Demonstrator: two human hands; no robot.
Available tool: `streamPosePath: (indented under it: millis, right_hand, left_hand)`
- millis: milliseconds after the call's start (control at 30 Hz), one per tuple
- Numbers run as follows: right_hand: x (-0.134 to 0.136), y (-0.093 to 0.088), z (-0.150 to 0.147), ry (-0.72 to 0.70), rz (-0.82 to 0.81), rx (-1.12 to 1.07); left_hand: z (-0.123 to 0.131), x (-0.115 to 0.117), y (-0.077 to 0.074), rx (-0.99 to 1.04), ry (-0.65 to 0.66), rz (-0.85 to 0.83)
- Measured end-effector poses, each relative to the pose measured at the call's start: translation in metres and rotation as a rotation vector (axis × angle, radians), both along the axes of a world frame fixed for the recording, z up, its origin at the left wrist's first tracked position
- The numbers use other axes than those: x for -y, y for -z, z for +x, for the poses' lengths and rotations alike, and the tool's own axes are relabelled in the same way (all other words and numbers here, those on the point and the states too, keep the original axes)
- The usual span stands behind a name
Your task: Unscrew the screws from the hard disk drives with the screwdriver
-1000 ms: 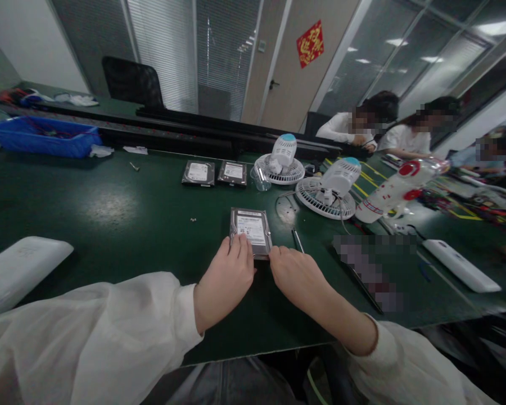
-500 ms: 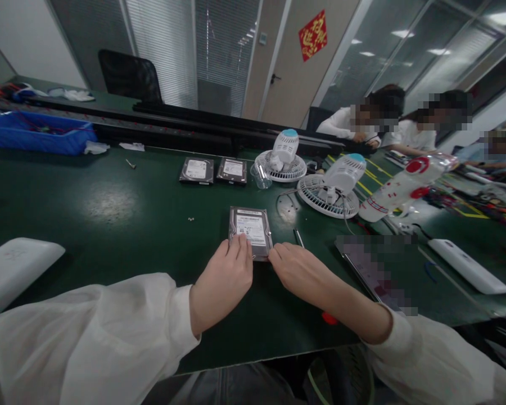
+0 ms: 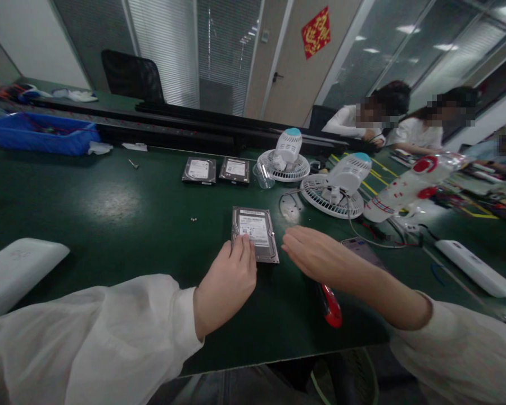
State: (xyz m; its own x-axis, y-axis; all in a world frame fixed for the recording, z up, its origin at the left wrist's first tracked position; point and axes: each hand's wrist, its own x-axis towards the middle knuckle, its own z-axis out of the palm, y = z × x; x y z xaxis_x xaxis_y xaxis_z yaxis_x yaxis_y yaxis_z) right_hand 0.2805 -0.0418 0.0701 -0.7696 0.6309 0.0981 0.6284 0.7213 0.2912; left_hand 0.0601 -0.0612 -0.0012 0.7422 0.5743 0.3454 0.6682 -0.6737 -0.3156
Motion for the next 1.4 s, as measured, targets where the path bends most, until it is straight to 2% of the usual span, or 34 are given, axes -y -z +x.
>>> streamPosePath:
  millis: [100,200,267,400,533,767,1033,1400]
  right_hand:
    - [-0.023,-0.027,-0.012,0.111,-0.098,-0.023]
    - [-0.055,-0.04,-0.044,0.21,-0.364,-0.071]
    - [-0.076,-0.038,-0.071,0.175,-0.441,-0.057]
    - [-0.106,-0.019,-0.12,0.076,-0.558,-0.039]
    - [-0.126,-0.005,-0.148,0.019,-0.608,-0.046]
    - [-0.149,0.012,-0.162,-0.012,-0.601,-0.15]
    - [-0.155,0.026,-0.165,-0.067,-0.603,-0.251]
    - [-0.154,0.03,-0.166,0.059,-0.679,-0.363]
  left_hand:
    - [0.004,0.006,-0.001,-0.018,-0.006,0.071]
    - [0.006,0.01,0.0,-0.022,0.013,0.125]
    - [0.006,0.011,0.0,-0.023,0.013,0.13]
    - [0.007,0.011,0.0,-0.014,0.0,0.116]
    - [0.009,0.011,-0.003,-0.003,-0.01,0.11]
    - [0.01,0.01,-0.008,0.008,-0.01,0.093]
    - [0.012,0.01,-0.007,-0.018,-0.02,0.069]
    - [0.012,0.01,-0.008,-0.02,-0.003,0.071]
